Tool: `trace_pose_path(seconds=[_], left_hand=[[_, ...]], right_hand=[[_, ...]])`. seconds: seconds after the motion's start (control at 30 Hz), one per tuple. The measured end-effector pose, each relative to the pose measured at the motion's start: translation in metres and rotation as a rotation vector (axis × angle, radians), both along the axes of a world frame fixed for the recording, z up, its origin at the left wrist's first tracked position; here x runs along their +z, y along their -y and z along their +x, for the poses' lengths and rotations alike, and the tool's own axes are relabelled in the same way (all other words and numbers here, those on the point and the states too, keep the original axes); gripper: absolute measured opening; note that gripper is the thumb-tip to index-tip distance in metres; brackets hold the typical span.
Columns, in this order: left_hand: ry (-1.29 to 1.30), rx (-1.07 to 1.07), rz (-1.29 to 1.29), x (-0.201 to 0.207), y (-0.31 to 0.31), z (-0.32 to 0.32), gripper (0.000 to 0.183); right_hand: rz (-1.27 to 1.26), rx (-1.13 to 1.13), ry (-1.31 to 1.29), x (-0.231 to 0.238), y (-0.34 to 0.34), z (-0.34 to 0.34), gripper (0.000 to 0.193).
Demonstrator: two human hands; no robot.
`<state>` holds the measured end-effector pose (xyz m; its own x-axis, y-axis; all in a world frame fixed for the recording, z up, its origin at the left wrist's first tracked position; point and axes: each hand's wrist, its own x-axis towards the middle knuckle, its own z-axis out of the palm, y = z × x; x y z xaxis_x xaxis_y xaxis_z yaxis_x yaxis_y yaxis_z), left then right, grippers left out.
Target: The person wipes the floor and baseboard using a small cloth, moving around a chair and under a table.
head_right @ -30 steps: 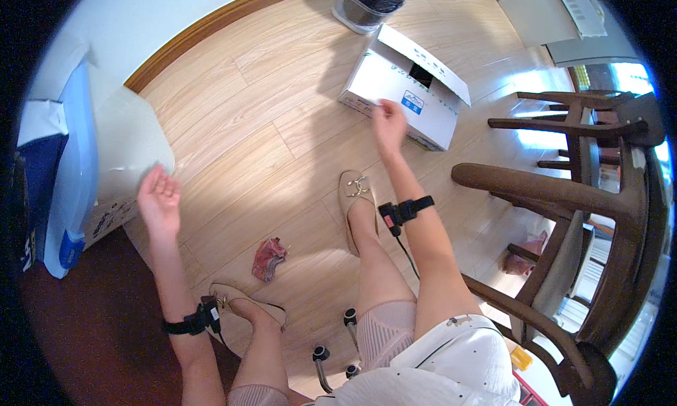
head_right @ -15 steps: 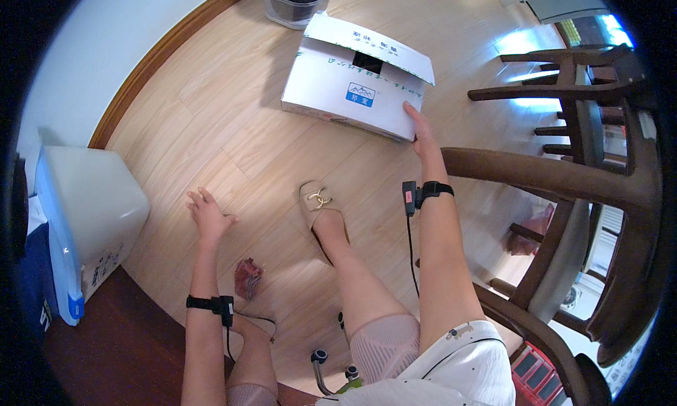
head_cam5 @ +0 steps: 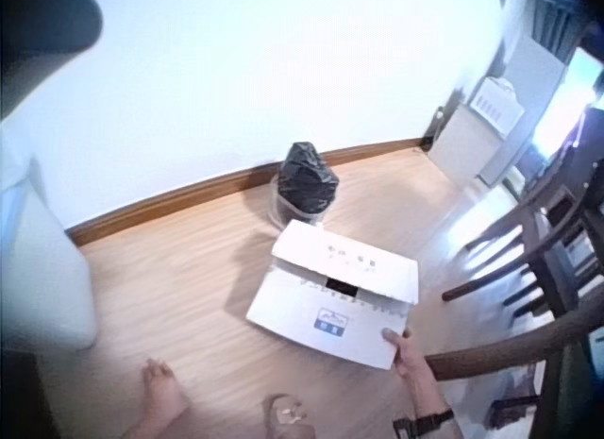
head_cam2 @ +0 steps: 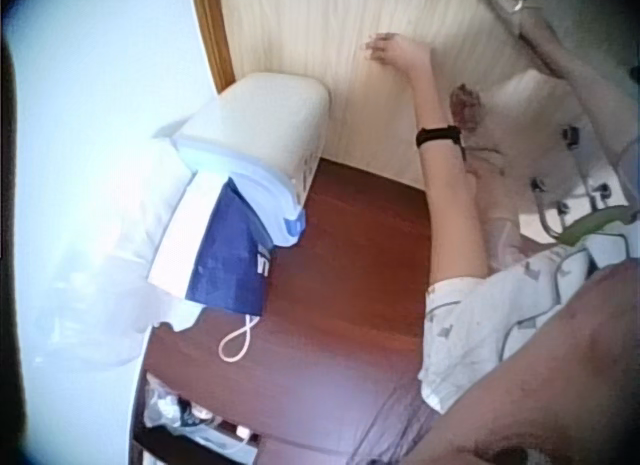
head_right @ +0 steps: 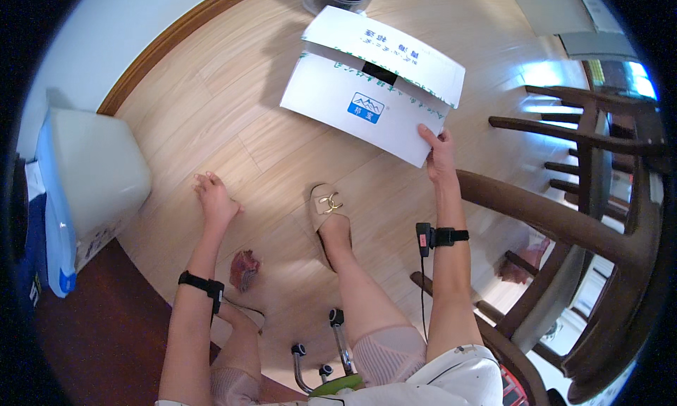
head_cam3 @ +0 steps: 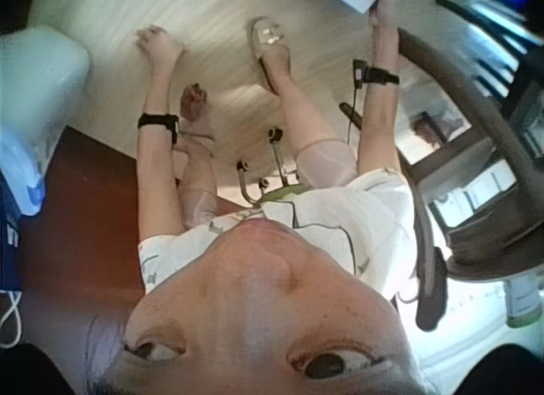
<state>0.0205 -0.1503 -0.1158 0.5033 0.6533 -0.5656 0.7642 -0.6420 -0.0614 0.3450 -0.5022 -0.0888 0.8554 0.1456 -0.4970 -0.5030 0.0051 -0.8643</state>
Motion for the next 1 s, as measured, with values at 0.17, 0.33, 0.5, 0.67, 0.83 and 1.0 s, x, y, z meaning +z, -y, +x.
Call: trace_pose_path(seconds=[0.17, 0.33, 0.5, 0.67, 0.83, 1.0], left_hand=[[0.019, -0.004, 0.004, -0.01, -0.013, -0.016, 0.126], [0.004, -0.024, 0.065, -0.016, -0.013, -0.022, 0.127], [-0.029, -0.113, 0.203, -0.035, -0.01, -0.028, 0.079], [0.055, -0.072, 0.246, -0.05, -0.005, -0.033, 0.058], [0.118, -0.052, 0.202, -0.052, -0.002, -0.033, 0.052], [0.221, 0.071, 0.085, -0.056, 0.001, -0.026, 0.053]], right_hand=[[-0.033, 0.147, 0.301, 0.064, -0.099, -0.004, 0.038], [-0.252, 0.437, 0.603, 0.13, -0.215, -0.006, 0.055], [-0.281, 0.716, 1.314, 0.153, -0.339, 0.002, 0.082], [-0.415, 0.972, 1.579, 0.186, -0.456, -0.029, 0.07], [-0.387, 1.192, 1.418, 0.208, -0.521, -0.03, 0.059], [-0.259, 0.797, 1.807, 0.161, -0.535, -0.022, 0.055]])
